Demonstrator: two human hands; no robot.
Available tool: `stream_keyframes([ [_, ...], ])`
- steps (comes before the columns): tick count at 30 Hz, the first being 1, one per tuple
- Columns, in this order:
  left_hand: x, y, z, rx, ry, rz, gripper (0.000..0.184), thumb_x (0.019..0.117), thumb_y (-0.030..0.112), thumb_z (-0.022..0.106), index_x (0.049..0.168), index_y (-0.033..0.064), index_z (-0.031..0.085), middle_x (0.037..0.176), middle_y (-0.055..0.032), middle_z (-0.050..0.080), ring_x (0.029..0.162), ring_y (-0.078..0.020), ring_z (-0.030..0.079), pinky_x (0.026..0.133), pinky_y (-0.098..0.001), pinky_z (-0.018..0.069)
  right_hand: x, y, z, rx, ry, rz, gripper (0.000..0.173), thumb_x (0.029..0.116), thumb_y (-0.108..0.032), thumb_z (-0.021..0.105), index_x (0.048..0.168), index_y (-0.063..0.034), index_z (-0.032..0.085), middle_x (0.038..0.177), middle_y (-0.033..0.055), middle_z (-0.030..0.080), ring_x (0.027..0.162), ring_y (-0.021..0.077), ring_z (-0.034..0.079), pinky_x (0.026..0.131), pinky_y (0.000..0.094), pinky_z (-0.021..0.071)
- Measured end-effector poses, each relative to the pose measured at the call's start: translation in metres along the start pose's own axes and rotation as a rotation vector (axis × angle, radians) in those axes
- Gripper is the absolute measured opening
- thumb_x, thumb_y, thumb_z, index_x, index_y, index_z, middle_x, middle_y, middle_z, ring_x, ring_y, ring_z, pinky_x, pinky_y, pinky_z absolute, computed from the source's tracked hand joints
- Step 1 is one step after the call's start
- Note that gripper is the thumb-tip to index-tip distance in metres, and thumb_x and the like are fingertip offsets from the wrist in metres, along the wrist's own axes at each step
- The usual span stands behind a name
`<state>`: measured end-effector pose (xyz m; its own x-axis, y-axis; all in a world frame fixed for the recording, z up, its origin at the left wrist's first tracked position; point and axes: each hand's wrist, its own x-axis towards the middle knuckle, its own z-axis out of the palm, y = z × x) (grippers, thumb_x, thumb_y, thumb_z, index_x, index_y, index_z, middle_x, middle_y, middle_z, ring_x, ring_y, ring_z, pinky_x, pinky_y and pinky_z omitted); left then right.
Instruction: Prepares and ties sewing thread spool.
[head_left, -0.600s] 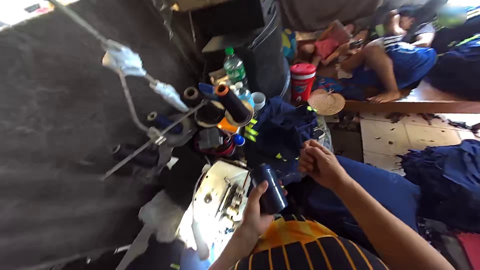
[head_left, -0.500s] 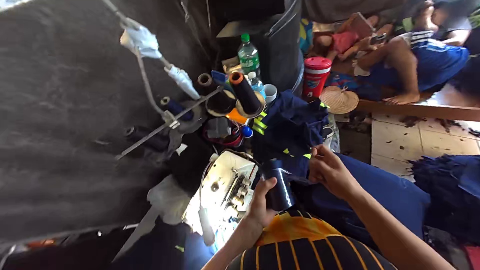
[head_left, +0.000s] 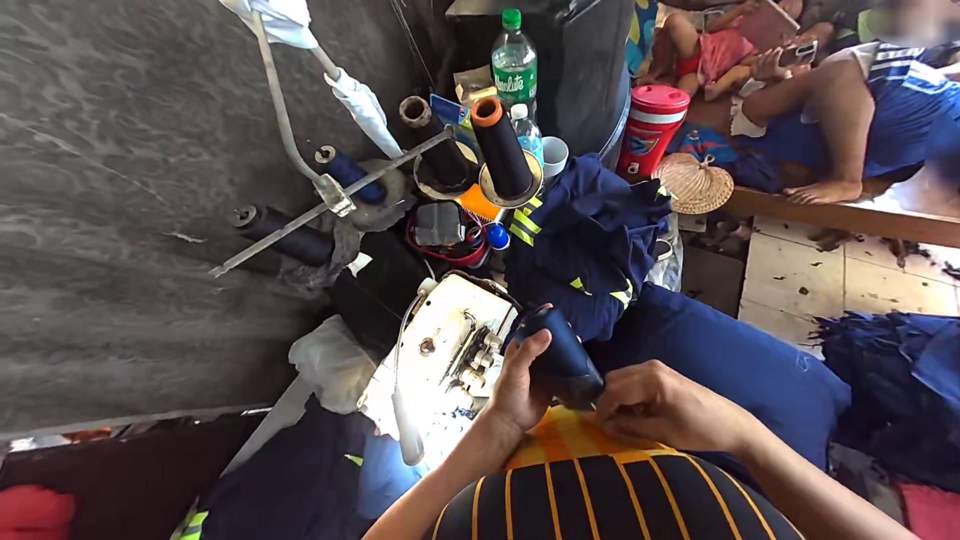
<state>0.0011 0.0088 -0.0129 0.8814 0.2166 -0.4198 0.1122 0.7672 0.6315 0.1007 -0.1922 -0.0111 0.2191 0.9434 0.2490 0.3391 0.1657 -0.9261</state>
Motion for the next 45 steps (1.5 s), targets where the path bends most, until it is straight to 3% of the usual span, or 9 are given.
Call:
stream_keyframes([
  [4, 0.002, 0.004, 0.004, 0.083, 0.025, 0.255, 0.091, 0.0719, 0.038, 0.091, 0.142, 0.0009, 0.045, 0.12, -0.0156, 0.067, 0.11, -0.0243, 0.068, 0.095, -0.043, 0.0578, -0.037, 0.035, -0.01, 0.027, -0.074, 0.179, 0.017, 0.0972, -0.021, 0.068, 0.097, -0.0069, 0.077, 0.086, 0.0014, 0.068, 0.081, 0.0038, 0.063, 0.073, 0.0197, 0.0527],
  [8, 0.008, 0.033, 0.017, -0.008, 0.135, 0.39, 0.062, 0.0863, 0.037, 0.077, 0.13, 0.0034, 0.049, 0.113, -0.0151, 0.069, 0.104, -0.0243, 0.07, 0.09, -0.0425, 0.06, -0.073, 0.091, -0.005, -0.195, -0.219, 0.625, 0.016, 0.0937, -0.014, 0.071, 0.099, 0.0003, 0.077, 0.097, 0.0205, 0.071, 0.096, 0.0369, 0.068, 0.09, 0.0582, 0.0528],
  [16, 0.015, 0.037, 0.01, 0.162, -0.144, 0.493, 0.088, 0.071, 0.015, 0.089, 0.145, 0.0079, 0.042, 0.122, -0.0157, 0.065, 0.112, -0.0281, 0.066, 0.096, -0.0462, 0.0567, -0.043, 0.219, 0.102, -0.238, -0.161, 1.008, 0.031, 0.095, -0.016, 0.067, 0.119, 0.0029, 0.071, 0.137, 0.0293, 0.056, 0.13, 0.0422, 0.054, 0.109, 0.0541, 0.0447],
  [20, 0.01, 0.035, 0.006, 0.235, -0.153, 0.484, 0.092, 0.0706, 0.008, 0.086, 0.148, 0.0021, 0.036, 0.122, -0.0165, 0.063, 0.112, -0.0277, 0.065, 0.096, -0.0452, 0.0566, -0.038, 0.241, 0.128, -0.052, -0.085, 0.883, 0.064, 0.0916, -0.008, 0.075, 0.148, 0.0054, 0.048, 0.152, 0.0325, 0.042, 0.135, 0.0435, 0.052, 0.112, 0.0485, 0.0454],
  [27, -0.003, 0.042, 0.0, 0.318, -0.18, 0.564, 0.074, 0.0751, 0.011, 0.084, 0.142, 0.0052, 0.052, 0.127, -0.0133, 0.063, 0.114, -0.0238, 0.064, 0.097, -0.0427, 0.0558, -0.016, 0.128, 0.056, 0.23, 0.502, 0.388, 0.041, 0.0952, -0.026, 0.066, 0.129, -0.0025, 0.064, 0.113, 0.0093, 0.071, 0.092, 0.0167, 0.07, 0.08, 0.0348, 0.0599],
  [32, -0.009, 0.038, 0.018, 0.273, -0.106, 0.533, 0.066, 0.0832, 0.022, 0.083, 0.139, 0.0031, 0.052, 0.127, -0.0088, 0.063, 0.113, -0.018, 0.065, 0.097, -0.0392, 0.0566, 0.052, 0.036, 0.029, 0.277, 0.377, -0.063, 0.094, 0.0862, -0.055, 0.076, 0.154, -0.0045, 0.036, 0.142, 0.0077, 0.057, 0.122, 0.0142, 0.062, 0.099, 0.0322, 0.0576],
  [35, -0.017, 0.051, 0.021, 0.456, -0.13, 0.509, 0.068, 0.1001, 0.036, 0.063, 0.151, -0.0009, 0.038, 0.143, -0.0112, 0.054, 0.125, -0.0182, 0.059, 0.104, -0.0401, 0.0531, 0.069, 0.026, 0.037, 0.52, 0.466, -0.005, 0.071, 0.0866, -0.034, 0.08, 0.143, -0.0045, 0.048, 0.122, 0.0069, 0.067, 0.1, 0.0125, 0.07, 0.084, 0.0289, 0.062],
  [38, -0.032, 0.074, 0.014, 0.611, -0.083, 0.515, 0.04, 0.1069, 0.017, 0.045, 0.139, -0.0052, 0.055, 0.128, -0.0138, 0.067, 0.111, -0.0222, 0.069, 0.097, -0.0413, 0.0591, 0.064, 0.028, 0.034, 1.21, 0.245, 0.032, 0.047, 0.0952, -0.044, 0.069, 0.131, -0.015, 0.063, 0.112, 0.0138, 0.072, 0.083, 0.0181, 0.073, 0.069, 0.0295, 0.0613],
  [45, -0.045, 0.083, -0.007, 0.651, -0.02, 0.683, 0.028, 0.0982, 0.001, 0.057, 0.124, -0.0011, 0.066, 0.1, -0.0049, 0.071, 0.089, -0.0148, 0.071, 0.082, -0.0322, 0.0618, 0.062, 0.02, 0.042, 1.675, 0.033, 0.112, 0.07, 0.0914, -0.062, 0.064, 0.135, -0.0063, 0.061, 0.112, 0.0179, 0.071, 0.081, 0.0197, 0.073, 0.07, 0.0253, 0.0609],
])
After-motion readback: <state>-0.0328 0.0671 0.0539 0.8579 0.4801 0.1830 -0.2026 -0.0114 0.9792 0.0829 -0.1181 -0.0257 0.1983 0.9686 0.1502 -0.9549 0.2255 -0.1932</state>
